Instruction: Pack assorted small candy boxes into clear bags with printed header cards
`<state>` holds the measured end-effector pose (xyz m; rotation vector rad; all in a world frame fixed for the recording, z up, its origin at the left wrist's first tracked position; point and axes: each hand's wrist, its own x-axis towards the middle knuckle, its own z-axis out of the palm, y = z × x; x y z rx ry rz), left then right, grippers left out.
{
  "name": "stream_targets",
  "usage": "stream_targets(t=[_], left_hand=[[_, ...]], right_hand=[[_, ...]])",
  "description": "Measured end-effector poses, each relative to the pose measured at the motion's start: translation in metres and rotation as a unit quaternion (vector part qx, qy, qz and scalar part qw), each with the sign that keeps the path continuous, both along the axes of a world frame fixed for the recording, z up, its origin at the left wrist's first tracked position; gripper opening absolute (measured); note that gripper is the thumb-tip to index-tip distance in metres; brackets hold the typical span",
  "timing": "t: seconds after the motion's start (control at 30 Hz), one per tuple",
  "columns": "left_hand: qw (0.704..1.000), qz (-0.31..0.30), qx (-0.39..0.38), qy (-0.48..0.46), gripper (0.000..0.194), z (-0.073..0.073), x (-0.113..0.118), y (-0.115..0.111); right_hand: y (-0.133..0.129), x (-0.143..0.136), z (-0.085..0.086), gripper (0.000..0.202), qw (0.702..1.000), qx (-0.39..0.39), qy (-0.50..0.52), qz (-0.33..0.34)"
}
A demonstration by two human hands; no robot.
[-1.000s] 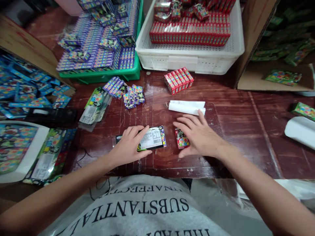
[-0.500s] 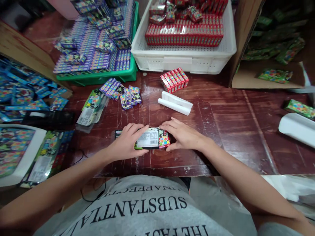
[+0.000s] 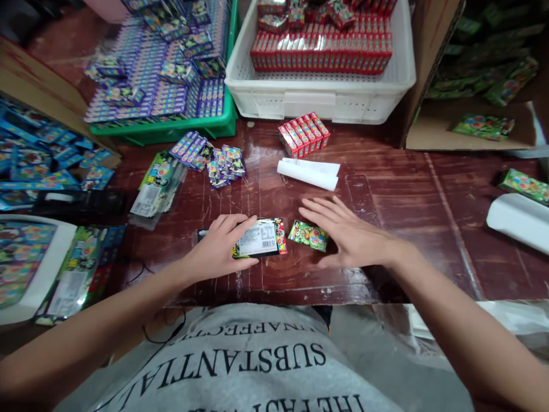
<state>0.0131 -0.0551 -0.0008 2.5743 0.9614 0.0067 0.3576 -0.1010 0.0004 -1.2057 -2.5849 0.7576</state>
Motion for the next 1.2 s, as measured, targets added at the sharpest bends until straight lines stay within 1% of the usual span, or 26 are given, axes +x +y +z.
stream_targets(t=[0.07,0.13,0.2,0.27,0.37,0.43,0.5,0.6,0.7,0.8,0.9,1.0,1.1,1.2], left_hand=[[1.0,-0.007,-0.002,-0.001,0.087,0.001,0.0,0.002],[1.0,-0.013,-0.002,-0.001,0.086,0.002,0.002,0.003],[1.0,-0.014,-0.001,0.001,0.086,0.003,0.004,0.003],[1.0,-0.009,-0.002,0.001,0.087,0.004,0.006,0.001],[1.0,0.006,-0.003,-0.005,0.089,0.004,0.008,-0.003],[1.0,0.011,-0.005,-0.009,0.089,0.004,0.009,-0.004],[1.0,0.014,-0.004,-0.013,0.088,0.003,0.009,-0.004],[1.0,0.01,-0.006,-0.023,0.088,0.002,0.01,-0.003],[1.0,-0.002,-0.007,-0.026,0.087,0.002,0.01,-0.003],[1.0,0.005,-0.003,-0.021,0.087,0.003,0.007,-0.004],[1.0,0.009,-0.003,-0.021,0.087,0.003,0.006,-0.006],[1.0,-0.007,0.0,-0.024,0.087,0.002,0.005,-0.004],[1.0,-0.017,0.005,-0.018,0.085,0.001,0.004,-0.002],[1.0,-0.023,0.0,-0.012,0.086,0.002,0.002,-0.001]], right_hand=[[-0.001,0.014,0.0,0.094,1.0,-0.021,-0.011,0.01],[0.002,0.014,-0.005,0.079,1.0,-0.019,-0.003,0.015],[0.006,0.002,-0.012,0.063,1.0,0.004,0.016,0.005],[0.008,-0.018,-0.019,0.056,0.999,0.04,0.029,-0.023],[0.003,-0.043,-0.023,0.06,0.994,0.085,0.031,-0.066],[-0.003,-0.049,-0.022,0.062,0.994,0.081,0.03,-0.069],[-0.005,-0.047,-0.017,0.061,0.997,0.053,0.03,-0.048],[-0.002,-0.037,-0.013,0.052,0.999,0.023,0.027,-0.015],[0.0,-0.031,-0.015,0.049,1.0,0.019,0.022,0.004],[-0.008,-0.029,-0.018,0.051,0.999,0.031,0.004,0.013],[-0.022,-0.029,-0.02,0.05,0.998,0.051,-0.016,-0.015],[-0.029,-0.033,-0.021,0.048,0.996,0.068,-0.017,-0.059],[-0.027,-0.037,-0.022,0.05,0.994,0.07,-0.007,-0.082],[-0.022,-0.032,-0.022,0.05,0.994,0.052,0.012,-0.094]])
